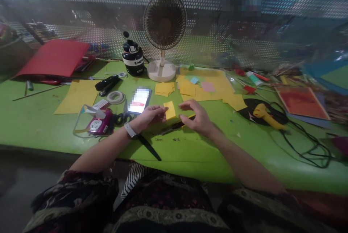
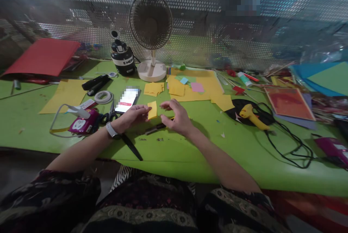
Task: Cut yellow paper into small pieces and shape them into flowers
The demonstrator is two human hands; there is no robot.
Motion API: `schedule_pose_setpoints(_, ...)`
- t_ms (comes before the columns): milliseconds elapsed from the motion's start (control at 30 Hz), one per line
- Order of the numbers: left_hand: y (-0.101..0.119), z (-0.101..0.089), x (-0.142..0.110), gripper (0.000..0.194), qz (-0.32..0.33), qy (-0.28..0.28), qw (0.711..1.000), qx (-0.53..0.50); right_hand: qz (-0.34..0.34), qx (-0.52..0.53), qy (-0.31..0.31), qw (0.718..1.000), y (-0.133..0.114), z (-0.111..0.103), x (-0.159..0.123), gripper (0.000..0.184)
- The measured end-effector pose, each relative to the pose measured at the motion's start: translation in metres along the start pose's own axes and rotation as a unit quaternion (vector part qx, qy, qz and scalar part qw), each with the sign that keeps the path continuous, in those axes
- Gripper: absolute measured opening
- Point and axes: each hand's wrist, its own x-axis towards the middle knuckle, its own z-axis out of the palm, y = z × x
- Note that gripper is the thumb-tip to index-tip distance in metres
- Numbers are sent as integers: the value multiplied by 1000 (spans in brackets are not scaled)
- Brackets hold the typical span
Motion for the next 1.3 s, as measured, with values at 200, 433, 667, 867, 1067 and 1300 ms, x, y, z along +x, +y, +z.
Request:
schedule_pose_setpoints(200, -4, 5, -2, 22, -17, -16, 1000, -19, -178, -105, -12, 978, 14, 12, -1, 28)
schedule_pose_setpoints(433, -8, 4, -3, 26, 25, -66, 997, 25, -239, -114, 6, 964, 19, 17, 0, 21)
schedule_pose_setpoints(667, -8, 4, -3, 32, 36, -39, 994, 92, -227, -133, 27, 964, 21, 23, -1, 16)
schedule_pose_setpoints(867, -11, 6, -3, 32, 51, -11, 993, 104, -231, -109, 63, 965, 22, 27, -1, 12)
schedule_pose_setpoints(1067, -12, 6, -2, 30, 60, 1, 995, 85, -195, -77, 88, 974, 24, 30, -2, 11)
schedule_pose_setpoints(1300, -15, 6, 1, 31, 81, -19, 992, 91, -146, -28, 102, 984, 20, 30, -4, 16)
